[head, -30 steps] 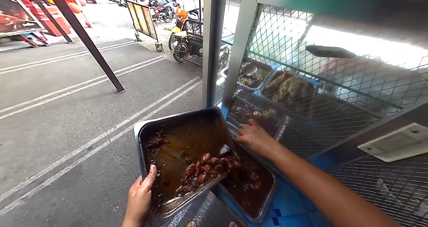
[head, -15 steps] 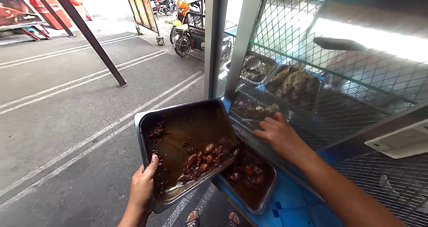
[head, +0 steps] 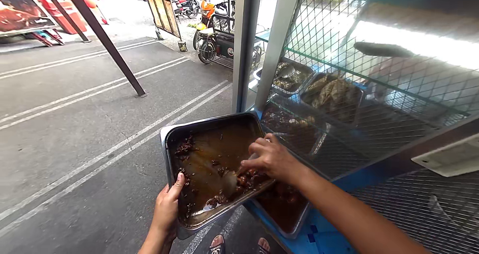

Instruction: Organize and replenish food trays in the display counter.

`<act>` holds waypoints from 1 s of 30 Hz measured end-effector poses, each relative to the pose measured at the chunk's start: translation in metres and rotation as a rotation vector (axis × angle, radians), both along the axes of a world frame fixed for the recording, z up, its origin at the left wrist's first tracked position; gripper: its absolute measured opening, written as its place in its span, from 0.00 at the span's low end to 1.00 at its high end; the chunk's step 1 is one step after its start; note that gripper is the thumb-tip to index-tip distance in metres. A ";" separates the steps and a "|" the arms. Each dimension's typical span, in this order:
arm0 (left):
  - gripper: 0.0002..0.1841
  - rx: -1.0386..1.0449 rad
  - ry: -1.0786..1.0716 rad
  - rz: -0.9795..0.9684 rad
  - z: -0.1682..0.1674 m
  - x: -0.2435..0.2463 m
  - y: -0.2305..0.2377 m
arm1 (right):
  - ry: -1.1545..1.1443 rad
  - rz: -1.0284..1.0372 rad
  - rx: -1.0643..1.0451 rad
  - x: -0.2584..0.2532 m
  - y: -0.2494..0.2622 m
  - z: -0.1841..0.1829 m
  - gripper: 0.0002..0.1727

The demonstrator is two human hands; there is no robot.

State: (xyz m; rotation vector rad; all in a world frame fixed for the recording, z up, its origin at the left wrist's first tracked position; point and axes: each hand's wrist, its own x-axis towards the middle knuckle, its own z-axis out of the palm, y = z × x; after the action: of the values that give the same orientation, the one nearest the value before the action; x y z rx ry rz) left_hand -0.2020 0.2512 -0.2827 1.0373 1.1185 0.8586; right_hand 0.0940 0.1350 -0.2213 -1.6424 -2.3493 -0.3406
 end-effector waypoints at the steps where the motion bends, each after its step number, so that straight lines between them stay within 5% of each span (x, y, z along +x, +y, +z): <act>1: 0.22 -0.007 -0.007 -0.006 -0.001 -0.002 0.000 | -0.020 0.003 -0.009 0.005 -0.004 0.002 0.16; 14: 0.22 -0.023 0.014 -0.064 0.002 -0.008 0.008 | -0.165 -0.167 -0.143 0.067 -0.022 0.013 0.23; 30: 0.18 0.113 0.105 -0.022 0.018 -0.001 -0.002 | -0.189 -0.399 -0.231 0.064 -0.086 0.019 0.27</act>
State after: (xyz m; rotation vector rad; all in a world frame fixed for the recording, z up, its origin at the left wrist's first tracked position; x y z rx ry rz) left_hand -0.2033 0.2488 -0.2652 1.1974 1.1551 0.8661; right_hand 0.1584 0.0487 -0.2024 -2.2892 -2.2444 -0.3186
